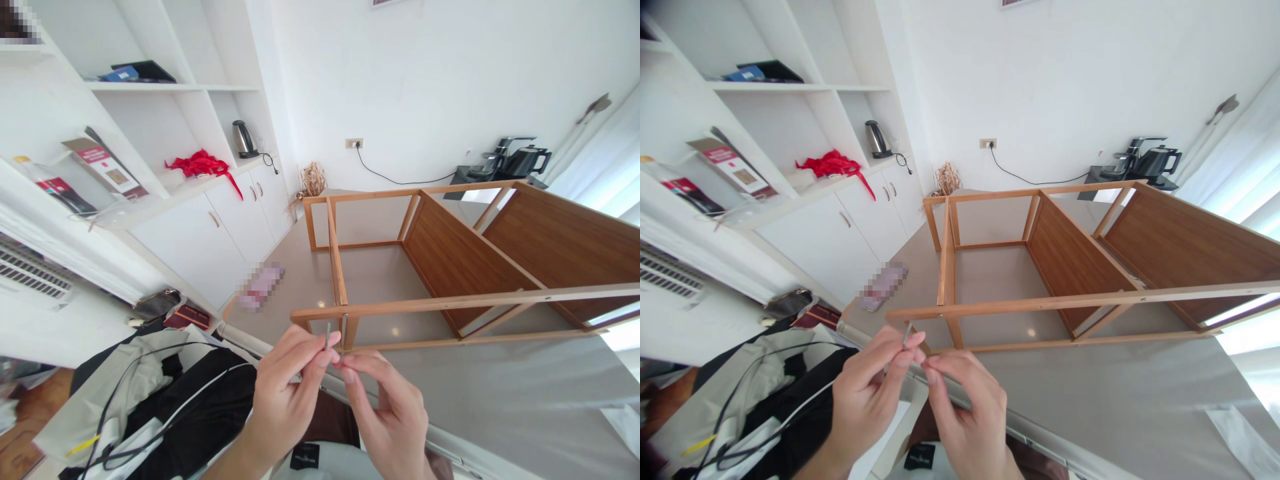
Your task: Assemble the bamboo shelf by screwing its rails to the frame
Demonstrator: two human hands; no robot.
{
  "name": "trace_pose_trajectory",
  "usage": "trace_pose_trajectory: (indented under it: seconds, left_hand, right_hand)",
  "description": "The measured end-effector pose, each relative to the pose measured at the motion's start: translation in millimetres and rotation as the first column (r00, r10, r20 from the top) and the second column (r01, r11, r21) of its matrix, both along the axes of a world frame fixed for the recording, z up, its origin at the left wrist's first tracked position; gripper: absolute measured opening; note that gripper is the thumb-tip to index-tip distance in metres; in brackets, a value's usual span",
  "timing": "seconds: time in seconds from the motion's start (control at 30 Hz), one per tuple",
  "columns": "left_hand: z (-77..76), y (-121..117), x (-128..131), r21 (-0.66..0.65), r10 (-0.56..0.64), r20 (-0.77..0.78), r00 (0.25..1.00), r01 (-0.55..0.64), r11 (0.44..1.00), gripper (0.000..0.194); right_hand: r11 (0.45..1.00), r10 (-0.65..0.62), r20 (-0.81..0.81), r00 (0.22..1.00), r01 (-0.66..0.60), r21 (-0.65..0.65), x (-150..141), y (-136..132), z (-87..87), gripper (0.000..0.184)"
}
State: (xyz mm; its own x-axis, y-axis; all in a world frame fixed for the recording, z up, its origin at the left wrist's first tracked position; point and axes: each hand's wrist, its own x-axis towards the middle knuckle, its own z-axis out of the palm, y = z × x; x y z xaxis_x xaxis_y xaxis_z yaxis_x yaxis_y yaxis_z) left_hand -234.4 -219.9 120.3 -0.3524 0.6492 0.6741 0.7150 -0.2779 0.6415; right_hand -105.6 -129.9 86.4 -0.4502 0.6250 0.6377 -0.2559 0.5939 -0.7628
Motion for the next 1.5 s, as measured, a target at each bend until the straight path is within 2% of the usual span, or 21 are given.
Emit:
trace_pose_trajectory:
  seconds: [0.1, 0.23, 0.4, 0.5, 0.7, 0.93, 1.5]
  left_hand:
    - [10.0, -3.7, -12.6, -0.101, -0.045, -0.190, 0.981, 0.026, 0.994, 0.034]
    - [16.1, -5.0, -20.6, -0.190, -0.076, -0.351, 0.933, 0.008, 0.982, 0.035]
    - [16.0, -1.7, -24.5, -0.220, -0.050, -0.418, 0.907, -0.048, 0.974, 0.029]
    - [15.3, 0.0, -25.2, -0.192, -0.031, -0.399, 0.916, -0.051, 0.980, 0.026]
    - [9.1, 1.5, -24.1, -0.097, 0.028, -0.242, 0.970, -0.053, 0.994, 0.025]
    - [4.5, 7.2, -26.6, -0.102, 0.001, -0.170, 0.985, -0.018, 0.995, 0.023]
    - [6.3, 9.4, -30.1, -0.111, 0.040, -0.200, 0.979, -0.063, 0.992, 0.017]
  right_hand:
    - [0.999, -0.034, -0.051, 0.998, 0.034, -0.015, 3.0, 6.1, -2.3, 0.032]
    - [0.994, -0.029, -0.069, 0.997, 0.036, 0.102, 3.5, 13.4, 3.1, 0.043]
    - [0.981, -0.059, 0.025, 0.998, 0.053, 0.188, -3.4, 19.1, 18.2, 0.032]
    - [0.976, -0.095, 0.035, 0.995, 0.086, 0.200, -8.1, 21.4, 21.6, 0.027]
    - [0.972, -0.112, 0.033, 0.993, 0.103, 0.210, -13.4, 23.1, 21.1, 0.026]
    - [0.974, -0.113, 0.039, 0.993, 0.102, 0.203, -14.8, 22.9, 15.9, 0.028]
    - [0.976, -0.115, 0.037, 0.993, 0.106, 0.192, -18.8, 24.3, 15.4, 0.027]
